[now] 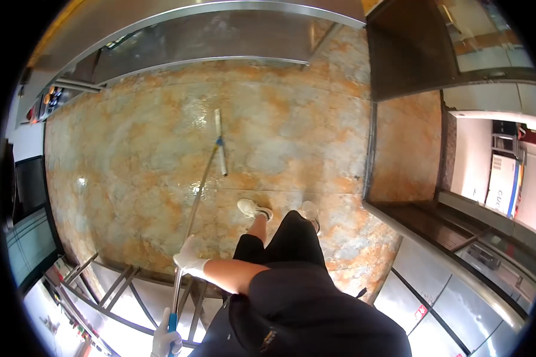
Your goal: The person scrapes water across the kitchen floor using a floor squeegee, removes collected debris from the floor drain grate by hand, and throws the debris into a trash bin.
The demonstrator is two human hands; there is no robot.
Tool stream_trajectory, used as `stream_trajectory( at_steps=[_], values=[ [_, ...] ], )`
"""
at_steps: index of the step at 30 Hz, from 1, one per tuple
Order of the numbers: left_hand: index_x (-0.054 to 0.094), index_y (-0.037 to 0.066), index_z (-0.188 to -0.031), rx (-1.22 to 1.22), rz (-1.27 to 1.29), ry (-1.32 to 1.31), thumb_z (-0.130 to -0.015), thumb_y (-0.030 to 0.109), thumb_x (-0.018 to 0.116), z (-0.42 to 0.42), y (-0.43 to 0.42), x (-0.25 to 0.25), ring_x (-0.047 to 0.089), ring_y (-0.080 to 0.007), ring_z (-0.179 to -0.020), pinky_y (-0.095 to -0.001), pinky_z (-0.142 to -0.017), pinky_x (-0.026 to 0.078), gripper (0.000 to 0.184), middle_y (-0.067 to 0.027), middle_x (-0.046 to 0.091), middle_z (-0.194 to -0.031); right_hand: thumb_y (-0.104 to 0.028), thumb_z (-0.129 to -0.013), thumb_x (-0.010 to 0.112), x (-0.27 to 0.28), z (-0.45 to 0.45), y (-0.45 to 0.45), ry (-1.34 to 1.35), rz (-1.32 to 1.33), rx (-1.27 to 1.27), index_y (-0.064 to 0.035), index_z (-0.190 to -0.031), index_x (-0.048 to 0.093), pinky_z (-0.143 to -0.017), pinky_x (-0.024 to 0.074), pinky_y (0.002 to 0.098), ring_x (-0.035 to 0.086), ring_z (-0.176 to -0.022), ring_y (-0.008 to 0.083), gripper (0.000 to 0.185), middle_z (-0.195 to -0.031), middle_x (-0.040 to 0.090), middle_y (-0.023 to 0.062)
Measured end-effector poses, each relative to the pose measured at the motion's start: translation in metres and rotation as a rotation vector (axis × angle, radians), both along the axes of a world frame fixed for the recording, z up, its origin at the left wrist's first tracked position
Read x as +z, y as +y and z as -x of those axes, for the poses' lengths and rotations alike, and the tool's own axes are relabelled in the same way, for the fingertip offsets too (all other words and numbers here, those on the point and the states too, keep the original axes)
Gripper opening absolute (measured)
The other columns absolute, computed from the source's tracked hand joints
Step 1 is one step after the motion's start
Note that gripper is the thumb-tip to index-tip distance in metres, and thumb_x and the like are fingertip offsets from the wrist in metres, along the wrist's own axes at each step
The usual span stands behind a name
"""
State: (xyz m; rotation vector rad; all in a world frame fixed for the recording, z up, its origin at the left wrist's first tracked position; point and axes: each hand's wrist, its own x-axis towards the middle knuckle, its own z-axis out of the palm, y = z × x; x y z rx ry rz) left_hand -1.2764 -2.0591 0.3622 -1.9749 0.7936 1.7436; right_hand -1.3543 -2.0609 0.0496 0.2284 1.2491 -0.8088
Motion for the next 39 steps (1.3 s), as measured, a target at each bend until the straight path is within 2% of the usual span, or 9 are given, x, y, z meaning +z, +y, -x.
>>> stream_trajectory(
  at_steps=[4,6,9,16,19,22,28,32,39],
  values=[
    [0.02,0.012,-0.154,0.129,0.076,0.076,-0.076,-0.003,0.042,-0.039,0.004,0.008,0.035,-0.006,-0.037,-0.019,-0.033,0.028,0.083,0.0003,0.051,-0.06,-0.001,-0.083,0.048,0.023,-0.039,-0.043,-0.239,0.039,0.109,-0.0083,-0.145,-0.029,-0.046,0.0532,0.0402,0.061,-0.061,0.0322,0.1,-0.127,0.036,0.034],
    [0.019,0.012,-0.154,0.056,0.094,0.007,-0.076,-0.003,0.043,-0.023,-0.015,0.014,0.035,-0.0056,-0.037,-0.0189,-0.033,0.028,0.083,0.0003,0.051,-0.062,0.0,-0.082,0.051,0.025,-0.021,-0.048,-0.288,0.066,0.112,-0.0079,-0.145,-0.028,-0.051,0.0567,0.0407,0.065,-0.079,0.0372,0.102,-0.154,0.004,0.0332],
    [0.015,0.01,-0.154,-0.069,-0.041,0.189,-0.071,-0.009,0.049,-0.024,-0.069,-0.03,0.038,-0.0131,-0.038,-0.0278,-0.035,0.032,0.092,-0.0033,0.041,-0.055,0.006,-0.081,0.051,0.047,0.079,-0.062,0.018,0.001,-0.112,-0.0053,-0.145,-0.028,-0.043,0.0511,0.0354,0.056,-0.056,0.0259,0.102,-0.119,0.048,0.0319],
    [0.019,0.015,-0.154,0.083,-0.291,0.537,-0.08,-0.008,0.049,0.149,-0.223,-0.154,0.037,-0.0077,-0.04,-0.0228,-0.036,0.028,0.083,0.001,0.039,-0.057,-0.012,-0.088,0.058,-0.096,0.257,-0.155,0.163,-0.215,-0.363,0.0056,-0.127,0.036,-0.044,0.0494,0.0431,0.051,-0.047,0.0238,0.048,-0.068,0.055,0.0113],
    [0.018,0.014,-0.154,0.236,-0.251,0.432,-0.083,-0.004,0.05,0.097,-0.283,-0.147,0.035,-0.0071,-0.04,-0.0226,-0.036,0.028,0.079,0.0012,0.039,-0.056,-0.009,-0.086,0.06,-0.098,0.215,-0.231,0.118,-0.151,-0.266,0.0028,-0.135,0.019,-0.046,0.0487,0.0425,0.052,-0.055,0.023,0.065,-0.077,0.053,0.0153],
    [0.021,0.001,-0.151,0.23,-0.113,0.219,-0.079,-0.008,0.048,0.048,-0.315,-0.102,0.033,-0.0071,-0.039,-0.0228,-0.038,0.025,0.078,0.0005,0.037,-0.053,0.001,-0.085,0.053,-0.06,0.132,-0.3,0.189,-0.121,0.075,-0.0086,-0.141,-0.036,-0.047,0.0489,0.0371,0.055,-0.063,0.0206,0.106,-0.092,0.056,0.0209],
    [0.019,0.014,-0.154,0.33,0.015,0.004,-0.083,0.0,0.047,-0.008,-0.34,-0.045,0.037,-0.0053,-0.039,-0.0183,-0.034,0.029,0.078,-0.0011,0.053,-0.07,-0.001,-0.083,0.052,-0.017,0.019,-0.382,-0.002,0.119,0.367,-0.0042,-0.145,-0.028,-0.046,0.0511,0.0326,0.061,-0.062,0.0251,0.102,-0.13,0.039,0.0346],
    [0.025,0.004,-0.151,0.564,0.292,-0.088,-0.078,-0.006,0.044,0.025,-0.332,-0.087,0.037,-0.0081,-0.037,-0.0244,-0.034,0.031,0.076,0.0,0.039,-0.053,-0.005,-0.087,0.051,-0.036,0.015,-0.453,-0.154,0.227,0.582,-0.0035,-0.145,-0.027,-0.047,0.0502,0.0318,0.055,-0.056,0.0205,0.097,-0.081,0.057,0.0165],
    [0.037,0.003,-0.147,0.449,0.11,0.123,-0.076,-0.004,0.049,0.06,-0.333,-0.067,0.039,-0.0071,-0.04,-0.0225,-0.038,0.03,0.072,-0.0012,0.047,-0.059,0.001,-0.082,0.054,-0.038,0.112,-0.391,-0.028,0.14,0.184,-0.0071,-0.146,0.002,-0.064,0.0585,0.0489,0.062,-0.07,0.0326,0.083,-0.097,0.054,0.0198]
  ],
)
